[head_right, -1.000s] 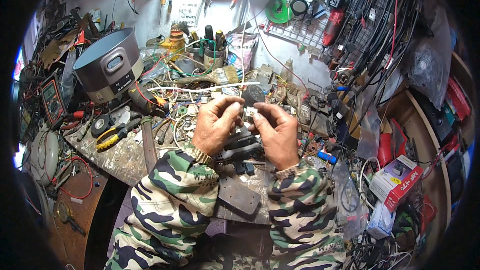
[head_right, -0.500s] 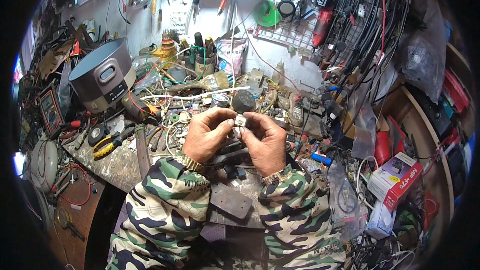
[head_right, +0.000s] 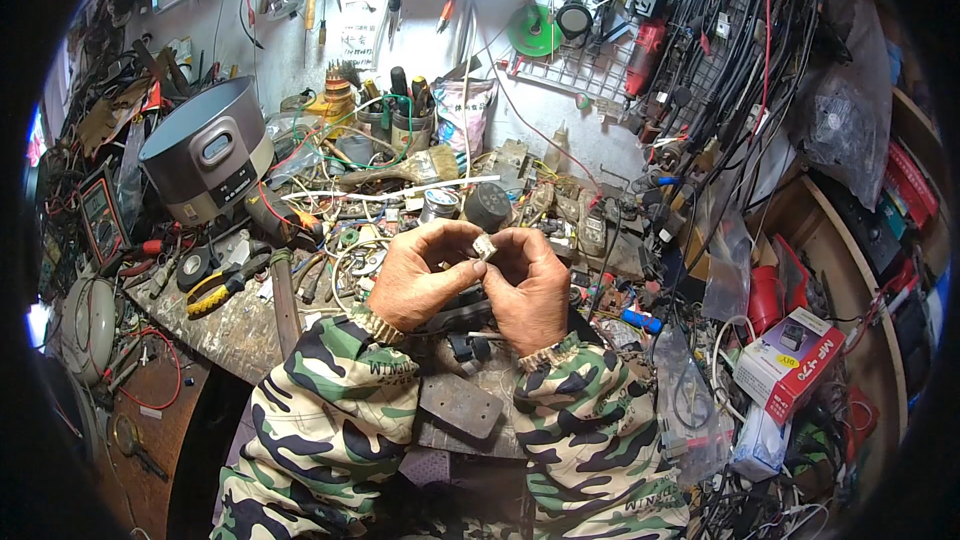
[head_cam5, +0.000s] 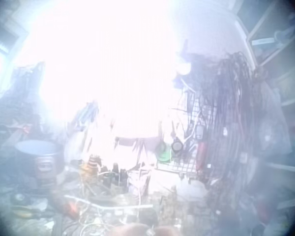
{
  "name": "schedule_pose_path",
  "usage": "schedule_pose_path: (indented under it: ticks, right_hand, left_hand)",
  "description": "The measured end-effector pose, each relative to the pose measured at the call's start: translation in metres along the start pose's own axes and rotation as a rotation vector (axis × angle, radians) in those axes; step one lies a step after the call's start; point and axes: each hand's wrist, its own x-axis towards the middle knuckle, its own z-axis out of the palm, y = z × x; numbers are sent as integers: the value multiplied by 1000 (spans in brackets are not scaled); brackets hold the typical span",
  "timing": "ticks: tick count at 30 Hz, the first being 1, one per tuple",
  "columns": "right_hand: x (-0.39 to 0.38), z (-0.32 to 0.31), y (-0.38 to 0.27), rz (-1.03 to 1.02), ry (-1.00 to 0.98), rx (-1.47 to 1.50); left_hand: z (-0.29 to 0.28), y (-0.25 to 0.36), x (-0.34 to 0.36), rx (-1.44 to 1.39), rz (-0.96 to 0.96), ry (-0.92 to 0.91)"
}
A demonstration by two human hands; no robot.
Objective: The person tests a small green circuit board with a multimeter, then uses a screwdriver to adjust a white plastic component. The person handles wires and tools on a cluttered workbench.
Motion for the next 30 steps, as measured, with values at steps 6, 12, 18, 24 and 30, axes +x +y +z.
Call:
schedule_pose_path:
  ticks: [6, 12, 18, 24, 30]
  right_hand:
    - [-5, -7, 3, -111, 7, -263]
    - [-1, -5, -10, 72, -50, 27]
    - [0, -7, -14, 210, -65, 242]
    - [8, 8, -11, 215, -158, 339]
    - [-1, -18, -19, 166, -58, 364]
  left_hand:
    - [5, 1, 0, -11, -20, -3]
    - [0, 7, -1, -47, 11, 35]
    - [7, 1, -1, 103, 114, 102]
    - [-2, 48, -20, 563, 322, 227]
    - [-1, 102, -120, 610, 481, 227]
